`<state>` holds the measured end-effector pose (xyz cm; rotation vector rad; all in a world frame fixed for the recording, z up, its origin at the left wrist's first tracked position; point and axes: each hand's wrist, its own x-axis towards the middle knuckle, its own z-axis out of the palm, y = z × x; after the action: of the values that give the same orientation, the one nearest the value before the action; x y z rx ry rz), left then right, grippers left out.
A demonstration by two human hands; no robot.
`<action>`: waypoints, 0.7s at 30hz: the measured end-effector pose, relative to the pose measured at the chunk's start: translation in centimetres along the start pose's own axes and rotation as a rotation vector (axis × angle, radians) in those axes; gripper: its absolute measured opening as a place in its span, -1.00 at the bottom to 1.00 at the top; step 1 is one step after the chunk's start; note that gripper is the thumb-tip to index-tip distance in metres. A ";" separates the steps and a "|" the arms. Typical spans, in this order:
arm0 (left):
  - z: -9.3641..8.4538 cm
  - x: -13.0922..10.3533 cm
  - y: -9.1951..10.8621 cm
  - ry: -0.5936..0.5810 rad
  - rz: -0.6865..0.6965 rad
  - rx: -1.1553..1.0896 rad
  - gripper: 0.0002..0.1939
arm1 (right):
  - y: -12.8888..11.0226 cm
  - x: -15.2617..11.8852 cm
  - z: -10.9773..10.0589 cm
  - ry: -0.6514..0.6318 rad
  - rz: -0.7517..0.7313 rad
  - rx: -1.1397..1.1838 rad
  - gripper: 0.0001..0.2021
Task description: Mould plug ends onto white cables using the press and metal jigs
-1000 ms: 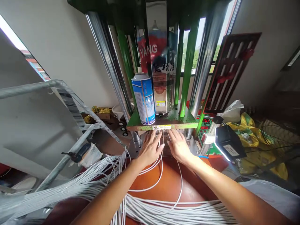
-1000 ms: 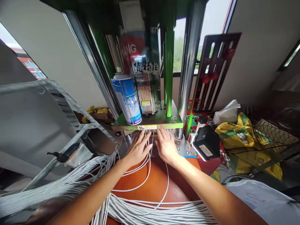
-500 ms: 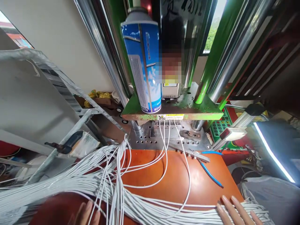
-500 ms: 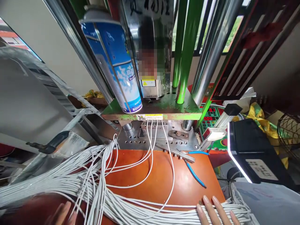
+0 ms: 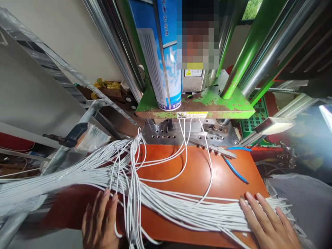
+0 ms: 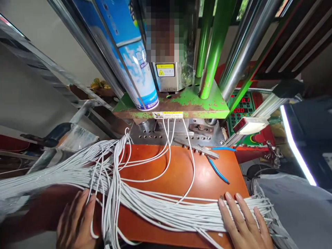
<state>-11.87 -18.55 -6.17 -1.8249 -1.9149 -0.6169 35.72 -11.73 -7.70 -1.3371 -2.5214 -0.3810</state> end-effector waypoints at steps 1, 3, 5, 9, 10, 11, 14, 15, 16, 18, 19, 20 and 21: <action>0.0 0.0 0.0 -0.009 -0.005 -0.003 -0.20 | -0.4 0.3 -0.4 -0.015 0.046 0.040 -0.22; 0.0 0.0 0.2 -0.033 -0.013 -0.016 -0.20 | -1.3 0.8 -1.1 -0.031 0.156 0.125 -0.21; 0.0 0.0 0.3 -0.046 -0.015 -0.027 -0.20 | -2.2 1.1 -1.4 -0.014 0.215 0.178 -0.21; -0.4 0.3 0.4 -0.056 -0.014 -0.046 -0.18 | -1.8 1.0 -1.7 -0.030 0.162 0.158 -0.23; -0.6 0.3 0.3 -0.072 -0.005 -0.052 -0.17 | -1.2 0.9 -1.9 -0.051 0.119 0.150 -0.25; -0.8 0.4 0.3 -0.094 0.008 -0.058 -0.15 | -0.4 1.0 -2.1 -0.074 0.066 0.153 -0.25; -1.4 0.3 0.1 -0.167 0.054 -0.071 -0.11 | 2.0 2.7 -2.6 -0.103 -0.073 0.230 -0.12; -1.5 0.2 0.0 -0.184 0.069 -0.074 -0.10 | 2.4 3.8 -2.6 -0.090 -0.093 0.268 -0.15; -1.6 0.2 0.0 -0.199 0.086 -0.077 -0.10 | 2.4 5.2 -2.6 -0.085 -0.100 0.305 -0.25; -2.1 0.1 -0.2 -0.238 0.126 -0.080 -0.07 | 1.3 8.3 -2.5 -0.136 -0.087 0.376 -0.49; -2.5 0.0 -0.3 -0.272 0.151 -0.082 -0.06 | 0.1 9.8 -2.6 -0.190 -0.072 0.406 -0.58; -3.0 0.1 -0.4 -0.322 0.172 -0.084 -0.07 | -1.2 11.2 -2.8 -0.260 -0.052 0.427 -0.65; -3.8 0.1 -0.6 -0.384 0.186 -0.083 -0.08 | -2.5 12.4 -3.1 -0.331 -0.031 0.440 -0.70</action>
<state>-12.44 -20.68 -3.06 -2.2762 -1.9383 -0.3031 27.21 -4.68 -0.80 -1.2625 -2.6656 0.4047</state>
